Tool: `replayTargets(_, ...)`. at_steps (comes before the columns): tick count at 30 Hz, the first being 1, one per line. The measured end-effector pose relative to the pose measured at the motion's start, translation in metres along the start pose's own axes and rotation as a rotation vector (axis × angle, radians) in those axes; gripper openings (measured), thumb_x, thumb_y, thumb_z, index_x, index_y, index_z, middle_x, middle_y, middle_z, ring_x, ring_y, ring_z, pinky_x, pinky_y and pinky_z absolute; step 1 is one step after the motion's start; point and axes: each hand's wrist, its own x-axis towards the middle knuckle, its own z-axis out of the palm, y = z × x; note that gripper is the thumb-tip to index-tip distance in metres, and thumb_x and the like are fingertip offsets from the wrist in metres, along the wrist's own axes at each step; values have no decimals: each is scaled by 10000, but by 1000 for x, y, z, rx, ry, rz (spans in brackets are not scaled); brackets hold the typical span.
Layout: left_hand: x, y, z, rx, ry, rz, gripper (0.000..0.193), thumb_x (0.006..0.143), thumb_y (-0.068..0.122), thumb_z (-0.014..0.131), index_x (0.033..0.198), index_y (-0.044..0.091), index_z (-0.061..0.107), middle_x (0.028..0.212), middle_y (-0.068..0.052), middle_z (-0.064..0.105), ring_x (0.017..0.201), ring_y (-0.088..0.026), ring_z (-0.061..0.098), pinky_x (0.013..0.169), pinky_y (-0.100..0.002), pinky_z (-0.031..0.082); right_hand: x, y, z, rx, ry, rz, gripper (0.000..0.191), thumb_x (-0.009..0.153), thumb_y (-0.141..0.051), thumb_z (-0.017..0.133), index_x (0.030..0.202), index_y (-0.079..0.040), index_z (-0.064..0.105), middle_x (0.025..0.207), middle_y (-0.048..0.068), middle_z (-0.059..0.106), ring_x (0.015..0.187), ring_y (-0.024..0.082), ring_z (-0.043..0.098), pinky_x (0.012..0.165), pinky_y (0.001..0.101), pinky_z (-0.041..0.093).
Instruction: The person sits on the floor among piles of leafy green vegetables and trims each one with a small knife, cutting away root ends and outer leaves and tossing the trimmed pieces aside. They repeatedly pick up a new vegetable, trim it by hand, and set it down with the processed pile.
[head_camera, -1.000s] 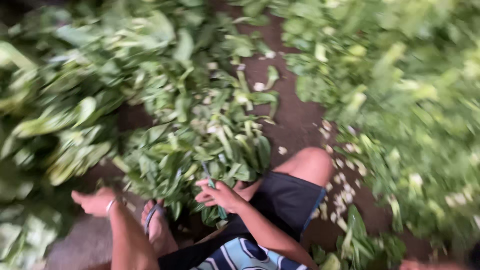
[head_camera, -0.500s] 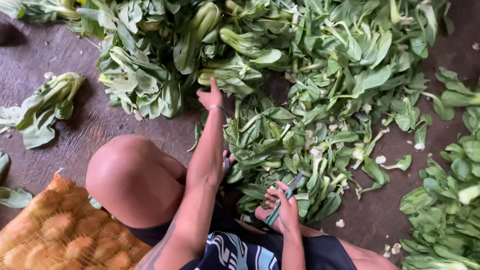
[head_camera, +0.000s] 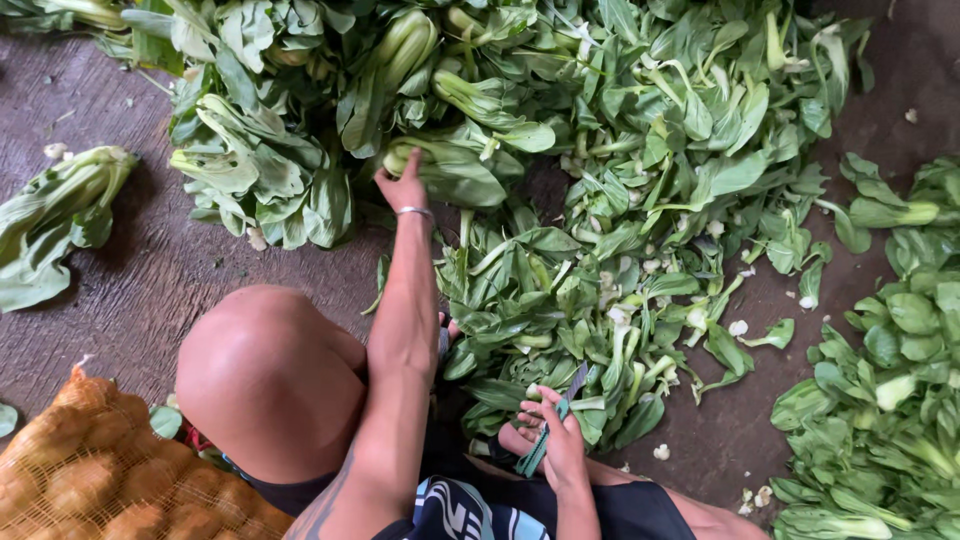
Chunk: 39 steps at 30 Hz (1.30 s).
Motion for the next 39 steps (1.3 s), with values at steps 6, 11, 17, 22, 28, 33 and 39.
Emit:
replayTargets(6, -62, 12, 25, -221, -399, 225, 728, 799, 121, 882, 1369, 24, 439, 1230, -119, 616, 1085, -209, 642, 952, -340, 542, 1, -9, -13, -116, 92, -121, 418, 1055, -325, 456, 1397, -101, 544, 938, 144, 677, 748, 199, 611, 632, 345, 508)
replayTargets(11, -150, 39, 59, -377, -1047, -203, 555, 975, 343, 683, 1434, 68, 538, 1243, -94, 671, 1095, -214, 660, 975, -370, 552, -26, -60, -53, -696, 324, -714, 383, 992, -313, 682, 1198, -16, 558, 854, 102, 660, 732, 141, 618, 675, 298, 530)
replayTargets(17, -269, 36, 27, -825, -1755, -1229, 816, 1079, 683, 626, 1619, 92, 469, 1228, -175, 668, 1075, -269, 658, 938, -386, 532, -121, -141, -76, -543, 561, -851, 378, 1057, -311, 520, 1294, -38, 630, 837, 79, 647, 681, 198, 595, 662, 361, 499)
replayTargets(22, -323, 21, -1, 44, -2048, -305, 985, 846, 718, 731, 1489, 14, 484, 1333, -48, 621, 1201, -150, 579, 1068, -341, 487, -180, -181, -70, -894, 535, -1209, 366, 1081, -345, 491, 1141, 0, 597, 878, 143, 664, 752, 317, 659, 685, 426, 516)
replayTargets(28, -349, 37, -18, 102, -2175, -174, 864, 905, 676, 711, 1429, 15, 520, 1323, -25, 637, 1216, -122, 591, 1135, -309, 461, -209, -205, -74, -1112, 444, -1313, 411, 1040, -424, 583, 1045, -17, 641, 885, 134, 684, 764, 358, 701, 656, 432, 553)
replayTargets(33, -357, 56, -18, 185, -2201, -193, 723, 890, 479, 831, 1366, 10, 555, 1259, -34, 672, 1140, -125, 630, 1100, -317, 495, -215, -211, -70, -1181, 434, -1286, 406, 988, -432, 634, 1032, -31, 680, 877, 122, 709, 769, 349, 712, 655, 432, 561)
replayTargets(39, -360, 69, -19, 187, -2230, -230, 665, 830, 341, 885, 1328, 22, 580, 1227, -24, 686, 1105, -114, 647, 1032, -301, 534, -216, -213, -65, -1155, 407, -1351, 388, 1003, -426, 639, 1045, -42, 673, 912, 119, 712, 810, 346, 718, 684, 424, 568)
